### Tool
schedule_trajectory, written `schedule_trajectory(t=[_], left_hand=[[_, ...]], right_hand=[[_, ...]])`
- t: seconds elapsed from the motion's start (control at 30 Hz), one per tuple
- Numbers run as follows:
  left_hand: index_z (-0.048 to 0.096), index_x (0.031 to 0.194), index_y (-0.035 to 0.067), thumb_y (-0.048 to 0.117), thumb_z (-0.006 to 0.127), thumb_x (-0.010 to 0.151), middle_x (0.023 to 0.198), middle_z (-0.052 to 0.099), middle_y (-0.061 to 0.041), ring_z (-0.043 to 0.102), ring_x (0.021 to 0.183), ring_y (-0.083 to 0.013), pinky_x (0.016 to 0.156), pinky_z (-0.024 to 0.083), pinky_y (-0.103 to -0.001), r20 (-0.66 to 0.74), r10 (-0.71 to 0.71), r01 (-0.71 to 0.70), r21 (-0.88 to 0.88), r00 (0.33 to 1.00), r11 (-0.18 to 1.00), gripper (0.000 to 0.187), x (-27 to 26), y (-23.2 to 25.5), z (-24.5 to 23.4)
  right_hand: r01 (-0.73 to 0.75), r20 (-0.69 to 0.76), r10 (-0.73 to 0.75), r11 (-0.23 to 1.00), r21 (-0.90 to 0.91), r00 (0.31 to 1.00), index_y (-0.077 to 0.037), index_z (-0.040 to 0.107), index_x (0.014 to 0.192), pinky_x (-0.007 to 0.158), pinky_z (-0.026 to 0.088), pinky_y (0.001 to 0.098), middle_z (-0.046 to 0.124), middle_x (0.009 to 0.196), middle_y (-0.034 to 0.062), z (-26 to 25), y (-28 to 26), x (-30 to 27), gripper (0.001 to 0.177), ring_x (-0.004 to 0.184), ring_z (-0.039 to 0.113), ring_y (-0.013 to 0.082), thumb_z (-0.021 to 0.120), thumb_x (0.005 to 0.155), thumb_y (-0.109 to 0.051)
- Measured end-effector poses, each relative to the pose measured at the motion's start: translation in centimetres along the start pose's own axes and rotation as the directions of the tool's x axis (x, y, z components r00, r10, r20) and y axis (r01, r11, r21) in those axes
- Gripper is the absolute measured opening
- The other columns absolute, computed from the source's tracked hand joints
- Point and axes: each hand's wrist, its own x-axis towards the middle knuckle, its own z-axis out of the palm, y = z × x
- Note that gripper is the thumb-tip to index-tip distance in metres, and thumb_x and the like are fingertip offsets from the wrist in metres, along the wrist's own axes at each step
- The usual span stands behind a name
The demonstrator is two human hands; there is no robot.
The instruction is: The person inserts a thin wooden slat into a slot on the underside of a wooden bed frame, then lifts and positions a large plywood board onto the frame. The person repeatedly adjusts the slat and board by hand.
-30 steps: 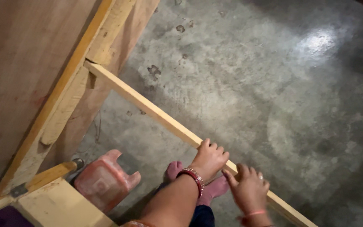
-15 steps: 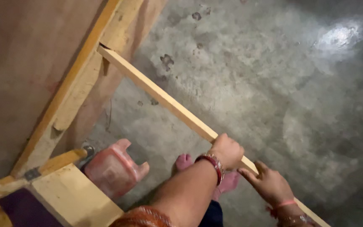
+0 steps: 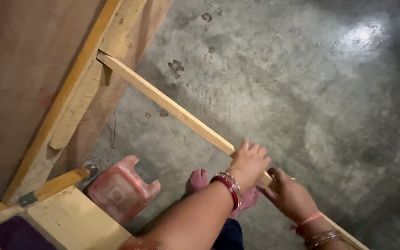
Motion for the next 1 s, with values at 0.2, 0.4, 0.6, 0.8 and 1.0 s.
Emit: schedule_trajectory(t=[0.2, 0.4, 0.6, 0.8, 1.0], left_hand=[[0.070, 0.112, 0.011, 0.009, 0.070, 0.075, 0.111, 0.069, -0.008, 0.062, 0.115, -0.0271, 0.109, 0.039, -0.053, -0.300, -0.191, 0.020, -0.493, 0.934, 0.870, 0.036, -2.3, 2.7, -1.7], [0.064, 0.097, 0.005, 0.005, 0.058, 0.089, 0.096, 0.069, -0.008, 0.066, 0.093, -0.0217, 0.087, 0.055, -0.038, 0.031, -0.877, -0.245, -0.955, 0.480, -0.168, 0.010, 0.0, 4.4, -1.2], [0.062, 0.091, 0.012, 0.036, 0.055, 0.099, 0.082, 0.073, -0.004, 0.068, 0.068, -0.0189, 0.062, 0.056, -0.033, 0.611, -0.124, -0.010, -0.187, 0.782, -0.982, 0.026, 1.4, 3.9, 1.3], [0.049, 0.130, 0.010, 0.032, 0.085, 0.093, 0.127, 0.057, -0.007, 0.052, 0.113, -0.0189, 0.103, 0.041, -0.042, 0.891, -0.249, 0.123, -0.315, 0.380, -0.941, 0.056, -0.8, 6.2, 2.7], [0.045, 0.140, 0.010, 0.021, 0.080, 0.085, 0.131, 0.054, -0.004, 0.048, 0.124, -0.0174, 0.116, 0.030, -0.043, 0.708, -0.508, -0.233, -0.455, 0.491, -0.859, 0.066, 0.0, 3.3, 4.0]], right_hand=[[-0.002, -0.230, -0.021, 0.995, -0.097, 0.973, -0.017, 0.065, 0.125, 0.082, 0.057, 0.0450, 0.074, 0.107, 0.0098, 2.0, 0.6, -0.6, 0.043, 0.097, 0.071, 0.0352, 0.070, 0.083, -0.025], [0.162, -0.570, -0.478, 0.841, -0.516, 0.668, -0.027, 0.071, 0.112, 0.084, 0.048, 0.0524, 0.075, 0.111, 0.0035, 3.2, 1.7, -1.1, 0.045, 0.102, 0.071, 0.0311, 0.078, 0.074, -0.049], [0.003, -0.581, 0.769, 0.602, 0.798, 0.267, -0.011, 0.064, 0.115, 0.076, 0.047, 0.0357, 0.064, 0.101, 0.0021, 7.5, 4.1, -3.6, 0.030, 0.084, 0.060, 0.0168, 0.062, 0.100, -0.036], [0.467, 0.377, 0.835, -0.540, 0.700, 0.401, -0.006, 0.061, 0.121, 0.080, 0.055, 0.0415, 0.067, 0.106, 0.0080, 8.6, 3.4, -4.4, 0.065, 0.091, 0.064, 0.0222, 0.052, 0.092, -0.064], [0.515, 0.284, 0.701, -0.688, 0.511, 0.654, -0.004, 0.061, 0.128, 0.089, 0.061, 0.0490, 0.071, 0.112, 0.0134, 7.8, 1.4, -1.7, 0.091, 0.100, 0.069, 0.0283, 0.045, 0.084, -0.082]])
